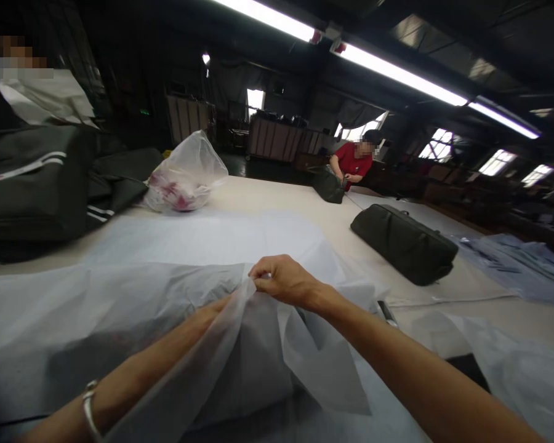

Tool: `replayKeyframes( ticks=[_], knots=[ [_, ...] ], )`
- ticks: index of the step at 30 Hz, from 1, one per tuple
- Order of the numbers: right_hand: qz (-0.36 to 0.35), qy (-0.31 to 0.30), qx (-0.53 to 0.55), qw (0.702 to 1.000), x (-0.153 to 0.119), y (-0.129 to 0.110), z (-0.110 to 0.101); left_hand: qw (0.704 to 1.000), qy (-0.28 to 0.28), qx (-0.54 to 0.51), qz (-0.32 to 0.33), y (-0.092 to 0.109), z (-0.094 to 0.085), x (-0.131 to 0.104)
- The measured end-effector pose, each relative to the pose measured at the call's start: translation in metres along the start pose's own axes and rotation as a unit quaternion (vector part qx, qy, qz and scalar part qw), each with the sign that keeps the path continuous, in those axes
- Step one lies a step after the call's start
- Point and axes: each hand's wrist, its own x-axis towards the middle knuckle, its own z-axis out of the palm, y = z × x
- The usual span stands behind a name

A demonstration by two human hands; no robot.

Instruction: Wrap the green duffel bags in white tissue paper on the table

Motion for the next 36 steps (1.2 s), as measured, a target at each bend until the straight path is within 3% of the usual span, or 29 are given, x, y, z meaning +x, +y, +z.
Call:
replayKeyframes(
  ticks=[4, 6, 9, 13, 16, 19, 23, 26, 30, 33, 36],
  knots=[
    [0.037, 0.022, -0.026, 0.999, 0.002, 0.005, -0.005, 0.981, 0.072, -0.054, -0.172, 0.004, -0.011, 0.006],
    [0.069, 0.016, -0.031, 0.997, 0.005, 0.008, -0.005, 0.967, 0.091, -0.079, -0.225, 0.003, -0.013, 0.010],
    [0.110, 0.003, -0.015, 0.994, 0.009, 0.011, -0.005, 0.961, 0.084, -0.051, -0.260, 0.002, -0.011, 0.016],
    [0.127, -0.003, 0.024, 0.992, 0.012, 0.016, -0.003, 0.956, 0.077, 0.109, -0.263, 0.014, -0.011, 0.002],
    [0.124, -0.005, 0.035, 0.992, 0.012, 0.020, -0.001, 0.932, 0.093, 0.225, -0.269, 0.029, -0.010, -0.042],
    [0.115, -0.009, 0.042, 0.992, 0.010, 0.025, 0.001, 0.901, 0.128, 0.307, -0.278, 0.041, 0.004, -0.109],
    [0.112, -0.008, 0.038, 0.993, 0.006, 0.032, 0.004, 0.861, 0.168, 0.385, -0.286, 0.043, 0.052, -0.192],
    [0.115, -0.013, 0.036, 0.993, 0.007, 0.036, 0.004, 0.822, 0.219, 0.407, -0.332, 0.036, 0.086, -0.226],
    [0.125, -0.032, 0.030, 0.991, 0.008, 0.034, 0.001, 0.816, 0.293, 0.354, -0.351, 0.037, 0.114, -0.226],
    [0.130, -0.035, 0.017, 0.991, 0.007, 0.032, 0.002, 0.812, 0.335, 0.345, -0.330, 0.036, 0.126, -0.206],
    [0.118, -0.030, 0.003, 0.993, 0.004, 0.033, 0.005, 0.790, 0.367, 0.356, -0.340, 0.021, 0.129, -0.187]
  ],
)
